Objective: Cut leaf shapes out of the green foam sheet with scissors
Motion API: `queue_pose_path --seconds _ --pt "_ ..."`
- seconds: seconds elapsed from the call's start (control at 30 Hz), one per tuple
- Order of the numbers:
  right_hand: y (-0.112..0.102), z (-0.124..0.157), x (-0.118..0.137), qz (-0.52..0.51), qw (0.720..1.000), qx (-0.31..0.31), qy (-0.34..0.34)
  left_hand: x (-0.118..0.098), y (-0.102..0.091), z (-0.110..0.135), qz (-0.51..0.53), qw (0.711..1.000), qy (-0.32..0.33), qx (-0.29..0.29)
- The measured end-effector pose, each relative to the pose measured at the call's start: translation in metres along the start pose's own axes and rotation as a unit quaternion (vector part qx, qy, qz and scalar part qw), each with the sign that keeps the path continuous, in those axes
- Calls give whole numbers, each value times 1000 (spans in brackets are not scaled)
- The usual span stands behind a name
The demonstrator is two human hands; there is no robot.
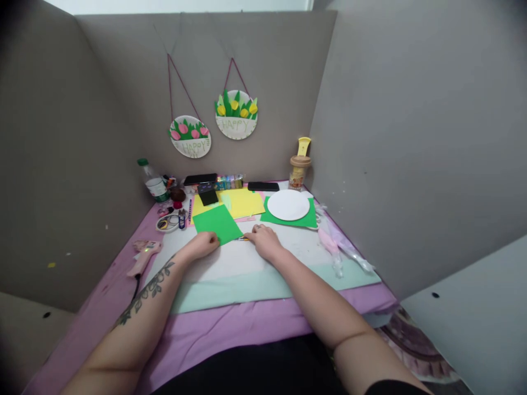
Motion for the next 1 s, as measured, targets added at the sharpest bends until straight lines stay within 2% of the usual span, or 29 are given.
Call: queue_pose_path --seconds 0.17,0.27,0.37,0.5,0.7,1.0 --pt "1 0 -16 3 1000 -5 14 -10 6 -4 29 999 -18 -27" --pt "3 1 -18 3 1000 -9 11 -3 1 0 70 996 50 -14" --pt "4 1 -17 4 1000 -9 8 10 -6 4 66 990 124 30" --pt "5 0 -15 9 1000 -5 9 21 -10 6 50 984 156 66" --pt "3 0 -10 11 1000 -3 3 24 -7 4 87 983 141 82" --pt "-1 1 -8 12 1000 7 -3 22 -10 5 77 982 136 101"
Point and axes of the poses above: each hand's wrist, its own z-axis away from the middle knuckle, its own y-axis out of the palm, x = y × z, the point moved 1 cm from there along -z, towards the middle knuckle, and after that the axes turned 8 degrees about -x, right-handed, at the moved point
